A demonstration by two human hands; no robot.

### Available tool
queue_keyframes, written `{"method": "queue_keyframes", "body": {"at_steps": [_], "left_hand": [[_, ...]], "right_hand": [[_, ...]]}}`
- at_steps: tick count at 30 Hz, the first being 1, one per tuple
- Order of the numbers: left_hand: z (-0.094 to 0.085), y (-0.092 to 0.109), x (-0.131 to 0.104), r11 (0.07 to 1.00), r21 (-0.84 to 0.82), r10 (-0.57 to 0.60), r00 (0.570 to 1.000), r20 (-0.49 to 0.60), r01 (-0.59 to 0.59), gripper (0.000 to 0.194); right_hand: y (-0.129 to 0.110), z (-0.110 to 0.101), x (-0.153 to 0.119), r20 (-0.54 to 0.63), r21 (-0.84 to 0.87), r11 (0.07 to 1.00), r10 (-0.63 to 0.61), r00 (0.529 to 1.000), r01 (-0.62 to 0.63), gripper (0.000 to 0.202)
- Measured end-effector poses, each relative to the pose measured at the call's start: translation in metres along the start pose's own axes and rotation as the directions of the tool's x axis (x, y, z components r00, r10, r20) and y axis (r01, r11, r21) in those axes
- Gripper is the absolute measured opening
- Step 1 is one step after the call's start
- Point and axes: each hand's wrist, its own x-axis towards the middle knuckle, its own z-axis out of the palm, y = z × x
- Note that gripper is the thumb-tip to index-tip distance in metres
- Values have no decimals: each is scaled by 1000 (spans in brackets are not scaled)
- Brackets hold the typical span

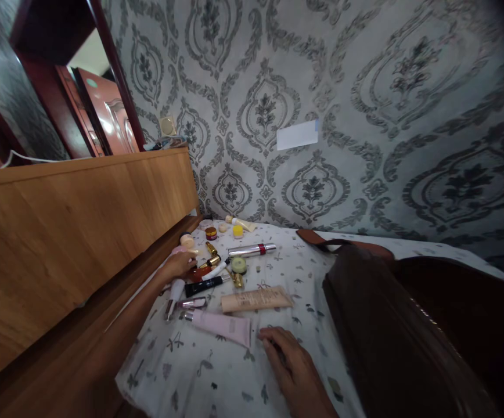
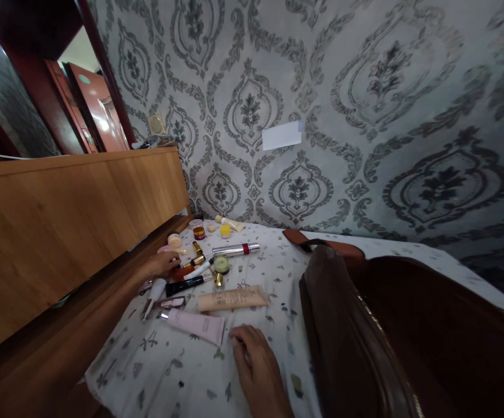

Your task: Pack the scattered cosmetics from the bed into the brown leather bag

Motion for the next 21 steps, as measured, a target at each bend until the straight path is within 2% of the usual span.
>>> {"method": "queue_keyframes", "body": {"at_steps": [4, 9, 15, 18, 21], "left_hand": [[-10, -8, -4, 997, 25, -73, 993, -90, 75, 35], [-12, -18, 26, 987, -9, -159, 970, -183, 160, 29], [-3, -21, 70, 982, -168, -119, 968, -219, 83, 34], [-1, -26, 77, 974, -217, -118, 957, -264, 60, 35], [-1, -35, 74, 970, -228, -151, 949, -276, 88, 33]], "right_hand": [[1, 1, 0, 3, 2, 1000, -1, 1000, 1, 26], [2, 0, 0, -3, -6, 1000, -18, 1000, 18, 24], [2, -1, 1, 0, 2, 999, -49, 999, 49, 24], [2, -1, 0, -10, 2, 999, -49, 999, 49, 23], [3, 0, -1, -14, 11, 998, -55, 998, 56, 21]]}}
